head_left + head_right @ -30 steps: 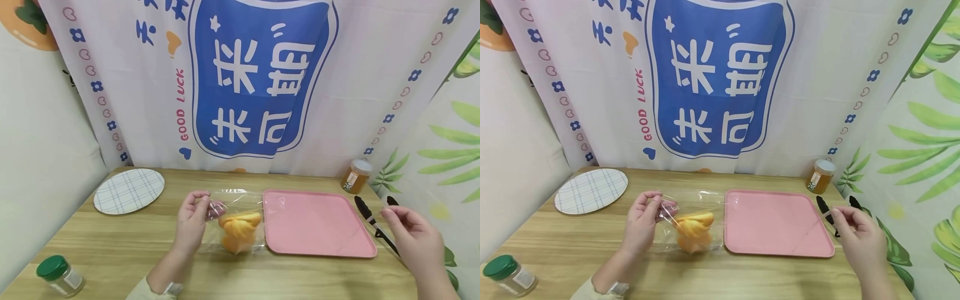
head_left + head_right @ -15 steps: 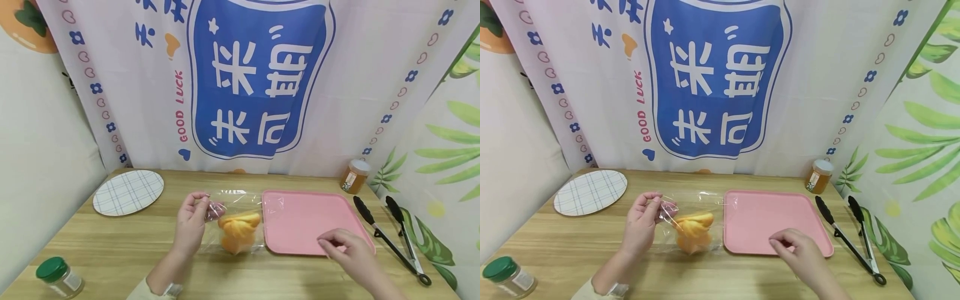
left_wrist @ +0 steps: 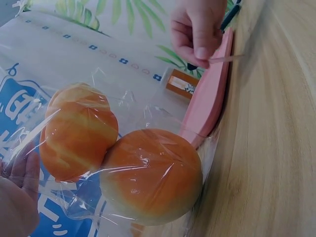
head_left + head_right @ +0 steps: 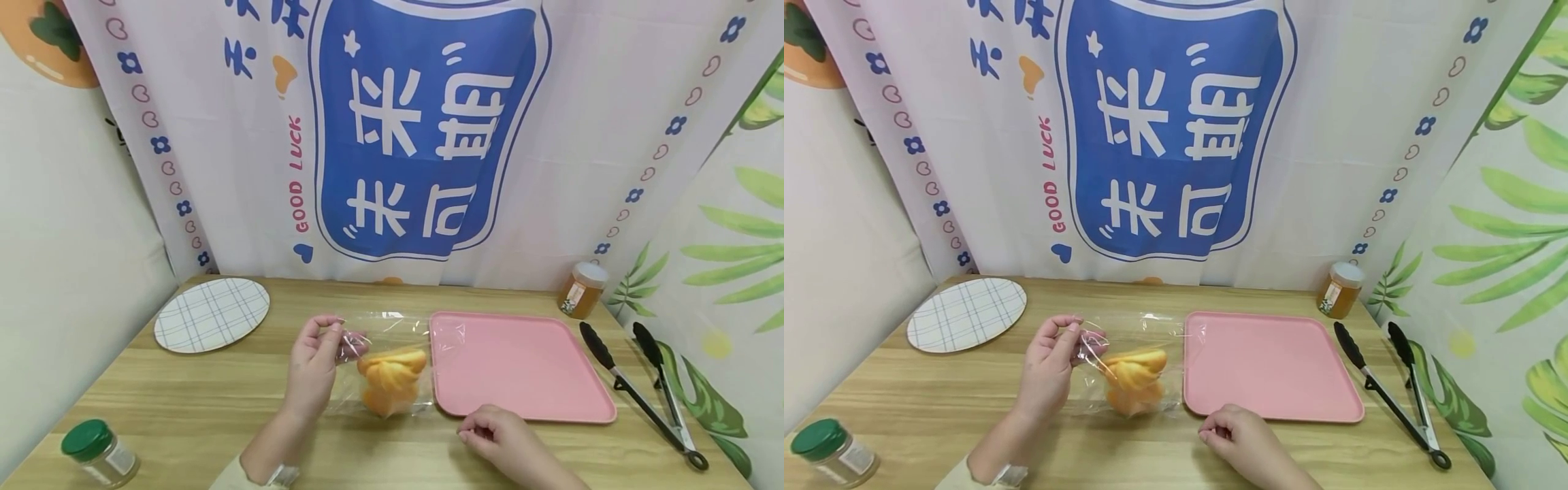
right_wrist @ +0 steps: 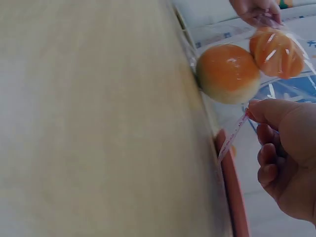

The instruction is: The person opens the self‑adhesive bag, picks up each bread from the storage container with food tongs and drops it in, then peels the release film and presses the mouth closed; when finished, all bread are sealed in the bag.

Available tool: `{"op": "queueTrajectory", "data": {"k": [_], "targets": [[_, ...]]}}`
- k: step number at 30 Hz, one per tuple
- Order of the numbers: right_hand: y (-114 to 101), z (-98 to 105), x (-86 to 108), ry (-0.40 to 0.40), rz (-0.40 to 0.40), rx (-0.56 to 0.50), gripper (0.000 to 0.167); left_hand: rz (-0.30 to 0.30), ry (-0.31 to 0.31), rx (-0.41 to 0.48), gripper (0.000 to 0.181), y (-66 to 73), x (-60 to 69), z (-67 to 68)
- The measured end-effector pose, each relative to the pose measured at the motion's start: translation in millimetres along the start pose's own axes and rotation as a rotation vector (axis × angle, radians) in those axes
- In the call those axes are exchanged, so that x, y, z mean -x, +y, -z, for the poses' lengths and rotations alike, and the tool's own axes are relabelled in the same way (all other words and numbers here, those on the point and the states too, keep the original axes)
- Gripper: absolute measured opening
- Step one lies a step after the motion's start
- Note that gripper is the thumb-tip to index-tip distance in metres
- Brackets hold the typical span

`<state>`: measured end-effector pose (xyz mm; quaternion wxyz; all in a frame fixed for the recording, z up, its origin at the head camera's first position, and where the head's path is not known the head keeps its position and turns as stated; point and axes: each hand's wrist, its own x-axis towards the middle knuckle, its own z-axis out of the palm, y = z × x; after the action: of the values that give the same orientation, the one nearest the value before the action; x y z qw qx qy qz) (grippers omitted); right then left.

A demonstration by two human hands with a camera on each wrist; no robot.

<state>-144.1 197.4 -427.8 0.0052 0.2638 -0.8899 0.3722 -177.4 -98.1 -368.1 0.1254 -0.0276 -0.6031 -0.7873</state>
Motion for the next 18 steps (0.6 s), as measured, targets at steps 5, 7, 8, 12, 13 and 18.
{"op": "queueTrajectory", "data": {"k": [5, 7, 8, 12, 13, 18], "targets": [[10, -10, -3.0, -0.112, -0.081, -0.082, 0.010, -0.001, -0.001, 0.001, 0.010, -0.2, 0.4, -0.6], [12, -12, -3.6, -0.146, -0.100, -0.115, 0.012, 0.000, -0.003, 0.000, 0.010, 0.0, 0.7, -0.7], [13, -13, -3.7, -0.159, -0.106, -0.130, 0.013, 0.001, -0.003, -0.001, 0.011, 0.0, 0.7, -0.8], [17, -15, -4.0, -0.184, -0.143, -0.172, 0.020, 0.004, 0.000, -0.004, 0.010, -0.1, 0.4, -0.7], [18, -16, -4.1, -0.185, -0.156, -0.194, 0.022, 0.006, 0.001, -0.004, 0.010, -0.3, 0.2, -0.8], [20, -15, -2.6, -0.155, -0.240, -0.365, 0.030, 0.008, 0.002, -0.006, 0.009, -0.4, 0.0, -0.7]]}}
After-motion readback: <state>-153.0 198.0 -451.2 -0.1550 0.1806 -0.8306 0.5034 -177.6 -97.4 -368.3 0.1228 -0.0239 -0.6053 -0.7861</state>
